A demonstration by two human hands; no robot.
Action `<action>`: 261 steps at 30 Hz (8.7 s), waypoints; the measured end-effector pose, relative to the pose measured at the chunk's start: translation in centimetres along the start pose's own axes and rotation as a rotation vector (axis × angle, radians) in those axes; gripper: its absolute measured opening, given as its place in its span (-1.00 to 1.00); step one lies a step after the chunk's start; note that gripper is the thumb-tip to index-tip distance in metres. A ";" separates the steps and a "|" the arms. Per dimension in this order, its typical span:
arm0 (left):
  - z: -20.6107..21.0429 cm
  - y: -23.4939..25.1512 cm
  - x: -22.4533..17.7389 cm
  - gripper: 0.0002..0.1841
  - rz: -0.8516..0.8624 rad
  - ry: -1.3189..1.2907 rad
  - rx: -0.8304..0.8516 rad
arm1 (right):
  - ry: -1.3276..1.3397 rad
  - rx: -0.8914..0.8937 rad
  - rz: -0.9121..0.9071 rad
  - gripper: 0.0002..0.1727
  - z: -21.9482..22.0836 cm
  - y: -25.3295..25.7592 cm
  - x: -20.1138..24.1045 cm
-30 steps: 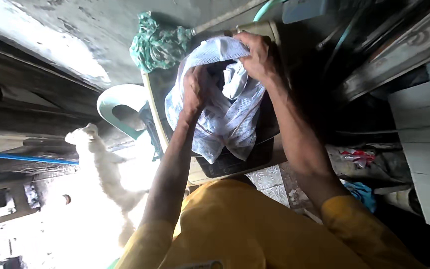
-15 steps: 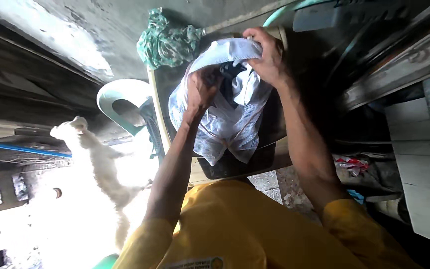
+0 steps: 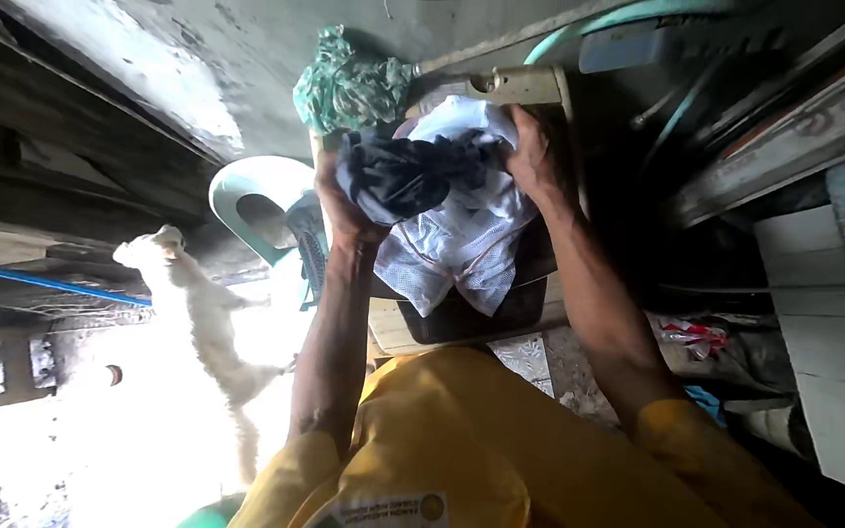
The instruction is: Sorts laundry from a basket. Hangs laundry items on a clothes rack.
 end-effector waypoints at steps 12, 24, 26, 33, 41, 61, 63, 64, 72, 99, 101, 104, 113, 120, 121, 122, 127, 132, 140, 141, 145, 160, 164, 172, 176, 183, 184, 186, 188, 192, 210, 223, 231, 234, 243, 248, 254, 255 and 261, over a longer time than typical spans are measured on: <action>0.8 -4.2 -9.2 -0.40 0.288 -0.074 0.095 | 0.284 0.172 -0.494 -0.14 -2.6 -6.0 13.6; 1.7 -12.5 -17.4 -0.70 0.160 0.385 0.000 | 0.703 0.039 -0.568 -0.29 6.7 -16.9 28.0; 1.2 -14.4 -19.4 -0.69 0.160 0.423 0.031 | 0.797 0.170 -0.522 -0.46 8.3 -17.8 30.0; -4.9 -22.8 -27.7 -0.55 0.174 0.643 -0.075 | 1.087 0.478 -0.272 -0.59 14.8 -23.5 35.9; -15.8 -33.7 -37.8 -0.48 0.444 0.839 -0.239 | 1.129 0.693 0.027 -0.63 21.3 -32.2 44.7; -33.5 -55.9 -48.9 -0.72 0.395 1.174 -0.754 | 0.726 1.544 -0.248 -0.68 35.0 -46.6 64.2; -33.9 -58.6 -51.1 -0.76 0.428 1.173 -0.805 | 0.713 1.618 -0.242 -0.82 36.6 -47.8 65.3; -34.2 -59.8 -51.9 -0.76 0.438 1.149 -0.844 | 0.718 1.662 -0.239 -0.90 37.3 -48.4 65.9; -34.8 -65.5 -55.2 -0.62 0.366 1.076 -0.903 | 0.633 1.613 -0.276 -0.73 42.3 -48.9 71.0; -38.8 -71.1 -76.1 -0.59 0.464 1.335 -0.792 | 0.906 2.073 -0.724 -0.22 60.3 -66.4 90.9; -40.2 -72.1 -78.3 -0.66 0.422 1.408 -0.800 | 0.933 2.105 -0.622 -0.31 61.8 -68.4 93.5; -41.8 -73.0 -81.6 -0.63 0.323 1.648 -0.780 | 0.979 1.994 -0.604 -0.54 64.5 -69.8 97.6; -55.2 -85.3 -83.9 -0.57 0.634 1.063 -1.354 | 0.835 1.973 -0.530 -0.52 69.7 -73.7 103.4; -61.5 -87.6 -80.1 -0.21 0.203 0.816 -1.597 | 0.814 1.929 -0.674 -0.41 70.1 -75.5 105.2; -61.7 -87.9 -80.3 -0.25 0.259 0.799 -1.619 | 0.821 1.904 -0.702 -0.44 70.1 -75.7 105.5; -61.5 -88.0 -80.7 -0.28 0.328 0.786 -1.609 | 0.823 1.887 -0.719 -0.47 70.1 -75.8 105.7; -58.5 -86.8 -84.6 -0.26 0.592 0.821 -1.363 | 0.822 1.929 -0.759 -0.52 70.7 -76.4 107.6; -59.1 -87.2 -89.8 -0.49 0.712 0.926 -1.430 | 0.894 1.958 -0.854 -0.55 71.0 -75.8 111.0; -56.3 -84.4 -93.6 -0.56 0.686 1.360 -1.547 | 0.760 1.986 -0.962 -0.58 74.8 -72.3 115.4; -56.4 -83.9 -94.3 -0.58 0.691 1.396 -1.551 | 0.778 1.993 -0.958 -0.59 75.4 -72.0 116.2; -58.3 -82.1 -97.1 -0.72 0.787 1.426 -1.512 | 0.935 1.866 -0.986 -0.69 77.7 -70.0 119.6; -60.4 -78.8 -105.2 -0.76 1.016 1.090 -1.385 | 1.317 1.584 -1.022 -0.79 80.6 -64.4 128.4; -61.5 -78.3 -107.6 -0.92 1.070 0.889 -1.209 | 1.287 1.426 -1.210 -0.79 79.6 -64.0 129.6; -63.0 -77.8 -110.3 -0.75 1.040 1.116 -1.348 | 0.946 1.019 -1.378 -0.62 80.3 -62.5 129.3; -63.7 -74.7 -108.6 -0.54 0.876 1.173 -1.272 | 0.725 0.990 -1.395 -0.54 81.6 -62.9 128.6; -67.8 -72.7 -110.3 -0.63 0.764 1.358 -1.480 | 0.448 0.937 -1.456 -0.36 81.8 -64.8 127.2; -68.1 -72.7 -110.7 -0.70 0.760 1.383 -1.488 | 0.418 0.945 -1.464 -0.32 81.4 -64.9 127.1; -68.3 -72.5 -111.3 -0.74 0.785 1.352 -1.452 | 0.396 0.973 -1.480 -0.29 79.7 -64.4 126.8; -68.7 -72.2 -111.5 -0.67 0.797 1.174 -1.349 | 0.532 0.977 -1.398 -0.49 78.0 -62.4 126.8; -69.8 -71.1 -111.3 -0.62 0.761 0.746 -1.056 | 0.695 0.940 -1.165 -0.72 79.1 -57.3 128.1; -67.4 -68.7 -118.2 -0.64 0.594 0.803 -1.177 | 1.099 1.736 -0.506 -0.89 88.6 -54.4 137.2; -64.8 -68.3 -117.9 -0.67 0.706 1.220 -1.140 | 0.927 2.068 -0.509 -0.69 91.3 -56.6 138.0; -64.3 -72.2 -116.1 -0.66 0.787 1.380 -1.372 | 1.160 2.112 -0.448 -0.83 92.0 -58.1 138.6; -63.6 -73.3 -114.5 -0.64 0.838 1.311 -1.396 | 1.120 2.098 -0.518 -0.82 92.0 -59.3 138.0; -60.0 -76.5 -112.2 -0.74 1.071 1.153 -1.440 | 0.974 2.034 -0.670 -0.65 88.7 -62.8 137.1; -56.9 -78.9 -110.3 -0.76 1.162 1.227 -1.645 | 0.966 2.124 -0.592 -0.61 87.5 -66.3 136.4; -52.6 -80.3 -108.3 -0.78 1.236 1.352 -1.843 | 0.972 2.281 -0.695 -0.45 84.7 -69.7 137.3; -52.1 -80.3 -108.1 -0.78 1.235 1.359 -1.867 | 0.937 2.358 -0.699 -0.40 84.2 -70.2 137.2; -50.0 -80.5 -107.2 -0.77 1.210 1.356 -2.030 | 0.871 2.865 -0.369 -0.87 82.6 -73.4 135.7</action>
Point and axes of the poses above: each hand's wrist, its own y-axis towards the middle knuckle, its own z-axis out of the palm, x = y × z, the point moved 10 cm from there along y, towards the middle knuckle, and after that the axes turned 3 degrees about z, right-handed, at the moved point
